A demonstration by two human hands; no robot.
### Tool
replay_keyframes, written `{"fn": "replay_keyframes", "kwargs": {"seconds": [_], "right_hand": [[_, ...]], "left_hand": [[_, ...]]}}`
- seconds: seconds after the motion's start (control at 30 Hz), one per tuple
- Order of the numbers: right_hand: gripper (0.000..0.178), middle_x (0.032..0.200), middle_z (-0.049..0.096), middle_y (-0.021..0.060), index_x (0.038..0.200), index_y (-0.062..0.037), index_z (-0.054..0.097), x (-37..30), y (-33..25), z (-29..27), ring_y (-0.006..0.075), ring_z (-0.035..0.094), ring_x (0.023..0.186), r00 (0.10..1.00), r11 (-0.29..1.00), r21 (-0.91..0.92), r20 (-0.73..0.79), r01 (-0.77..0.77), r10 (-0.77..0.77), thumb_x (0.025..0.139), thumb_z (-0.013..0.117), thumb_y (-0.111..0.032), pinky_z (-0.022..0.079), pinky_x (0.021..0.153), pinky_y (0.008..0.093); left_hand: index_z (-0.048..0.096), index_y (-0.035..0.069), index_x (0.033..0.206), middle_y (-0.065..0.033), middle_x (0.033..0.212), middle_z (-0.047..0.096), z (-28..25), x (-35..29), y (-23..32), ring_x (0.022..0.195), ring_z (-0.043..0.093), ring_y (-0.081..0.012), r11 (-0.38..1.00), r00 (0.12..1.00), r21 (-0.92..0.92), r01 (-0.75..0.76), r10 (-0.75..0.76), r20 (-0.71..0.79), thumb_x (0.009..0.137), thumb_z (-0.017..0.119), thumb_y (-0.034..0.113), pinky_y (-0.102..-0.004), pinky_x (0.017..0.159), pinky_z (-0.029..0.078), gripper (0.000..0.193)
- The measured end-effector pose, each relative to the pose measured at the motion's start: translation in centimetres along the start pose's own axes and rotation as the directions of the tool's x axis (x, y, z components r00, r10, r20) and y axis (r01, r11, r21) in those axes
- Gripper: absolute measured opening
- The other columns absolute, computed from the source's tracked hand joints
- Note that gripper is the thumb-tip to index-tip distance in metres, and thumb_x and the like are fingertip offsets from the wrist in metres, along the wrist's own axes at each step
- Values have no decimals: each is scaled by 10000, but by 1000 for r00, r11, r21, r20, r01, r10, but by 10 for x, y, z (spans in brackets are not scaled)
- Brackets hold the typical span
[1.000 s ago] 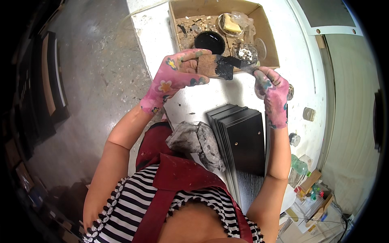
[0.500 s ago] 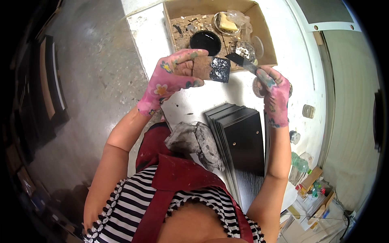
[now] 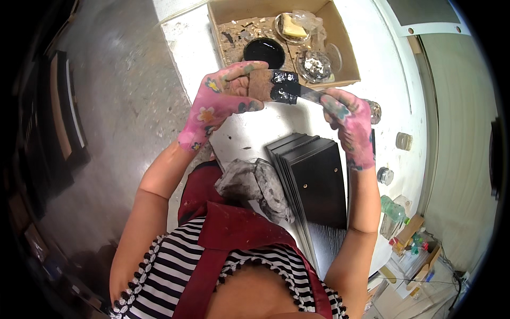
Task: The person applies black paint to long, dark wooden planks using a foam brush and wipes the surface with a cloth. They dip the brush into a container of black paint and spread it evenly along the planks, then use the cloth to smooth the finish.
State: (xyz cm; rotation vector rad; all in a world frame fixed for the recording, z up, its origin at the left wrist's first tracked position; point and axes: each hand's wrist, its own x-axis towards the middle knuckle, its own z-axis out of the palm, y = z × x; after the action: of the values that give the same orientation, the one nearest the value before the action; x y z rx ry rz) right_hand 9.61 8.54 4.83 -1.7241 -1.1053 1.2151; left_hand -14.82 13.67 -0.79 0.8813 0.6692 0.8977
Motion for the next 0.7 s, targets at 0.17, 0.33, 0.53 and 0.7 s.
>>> {"fn": "replay_keyframes", "kwargs": {"seconds": [0.17, 0.33, 0.53, 0.7], "right_hand": [[224, 624, 586, -15, 990, -13, 699, 11, -8, -12, 19, 451, 505, 986, 999, 36, -166, 32, -26, 839, 710, -177, 326, 463, 159], [359, 734, 584, 26, 1138, -207, 679, -5, -6, 2, 192, 565, 663, 594, 310, -715, 181, 627, -784, 799, 640, -99, 491, 593, 324], [511, 724, 482, -8, 1164, -178, 654, -25, -10, 8, 181, 509, 647, 442, -195, -799, 497, 569, -747, 659, 618, -114, 421, 556, 323], [299, 757, 628, 14, 1114, -141, 679, -34, -12, 5, 208, 549, 653, 579, 325, -629, 250, 706, -776, 837, 567, -151, 461, 632, 322]], "left_hand": [[522, -50, 1268, -115, 1128, 636, 1, -2, 3, 962, 646, -160, 992, 999, -116, 48, -51, -19, 675, 703, -138, -261, 814, 551, 626], [514, -59, 1271, -114, 1109, 645, -5, 1, -2, 944, 646, -155, 994, 999, -106, 33, -35, -24, 705, 727, -84, -251, 835, 533, 605], [496, -58, 1291, -120, 1122, 640, -2, -2, -2, 972, 633, -162, 975, 996, -219, 49, -64, -63, 715, 734, -45, -247, 875, 510, 623], [495, -56, 1293, -120, 1141, 626, -3, -4, -4, 1001, 625, -166, 991, 991, -108, -78, 66, -113, 711, 723, -90, -262, 876, 520, 626]]}}
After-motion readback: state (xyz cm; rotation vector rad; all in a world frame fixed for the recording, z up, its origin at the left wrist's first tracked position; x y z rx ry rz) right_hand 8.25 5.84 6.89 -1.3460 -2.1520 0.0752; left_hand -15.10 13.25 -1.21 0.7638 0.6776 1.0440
